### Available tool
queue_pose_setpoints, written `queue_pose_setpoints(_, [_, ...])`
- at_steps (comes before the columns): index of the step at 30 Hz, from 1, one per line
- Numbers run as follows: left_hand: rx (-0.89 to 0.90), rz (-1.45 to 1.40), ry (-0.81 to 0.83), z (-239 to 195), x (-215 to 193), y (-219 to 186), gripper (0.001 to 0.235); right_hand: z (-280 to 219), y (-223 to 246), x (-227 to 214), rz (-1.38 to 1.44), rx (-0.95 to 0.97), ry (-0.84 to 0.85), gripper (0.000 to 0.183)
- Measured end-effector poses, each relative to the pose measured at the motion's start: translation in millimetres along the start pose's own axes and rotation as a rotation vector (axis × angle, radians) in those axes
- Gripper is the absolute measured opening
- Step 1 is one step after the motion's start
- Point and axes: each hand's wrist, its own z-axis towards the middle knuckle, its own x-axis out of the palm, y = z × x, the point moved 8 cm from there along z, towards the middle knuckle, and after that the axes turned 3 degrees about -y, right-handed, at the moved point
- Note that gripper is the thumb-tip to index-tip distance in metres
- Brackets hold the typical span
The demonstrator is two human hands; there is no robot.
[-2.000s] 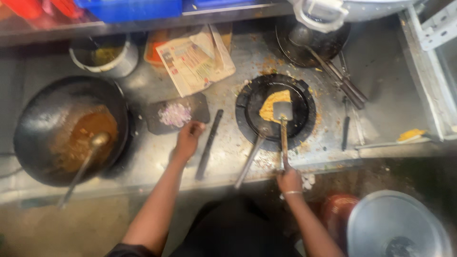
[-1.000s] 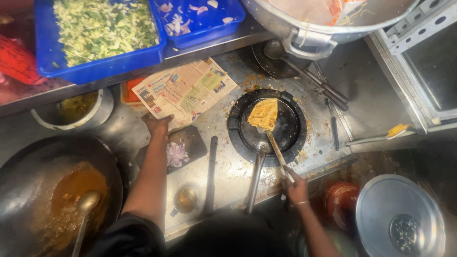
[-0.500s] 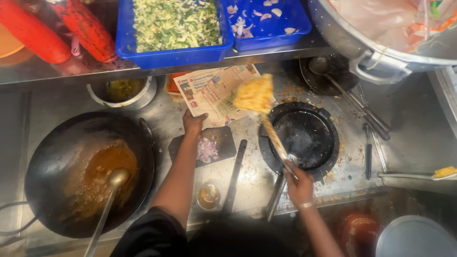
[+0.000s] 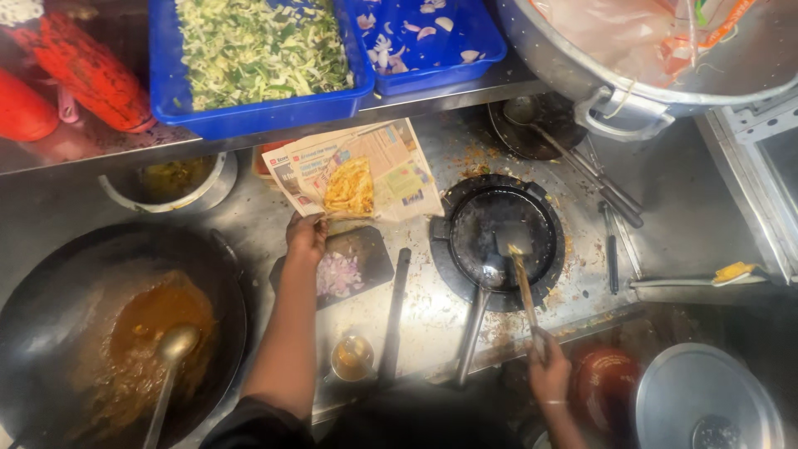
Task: The person cooks an omelette in a small pan, flips it with a spatula, and folds it in half. The person then wraps the finished omelette in a sheet of newspaper.
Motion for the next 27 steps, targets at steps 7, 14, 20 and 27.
queue_pose_setpoints(7, [-0.189,-0.214,-0.006,16,-9,18,0.016,24,52,27,-0.397,-0.182,0.059,0.061])
queue_pose_setpoints(14, [-0.233,-0.223,-0.047,8,-23,25,0.018,143,233,206,-0.139,-0.532,0.226,0.104])
queue_pose_setpoints(20, [-0.183,0.002,-0.055,-7,-19,18,0.027,223,254,327,-0.449,-0.028,0.516,0.1])
queue_pose_setpoints(27, [0.04,0.301,-0.017,-67,-5,-10,0.038,222,278,296,-0.074,-0.331,0.482,0.035])
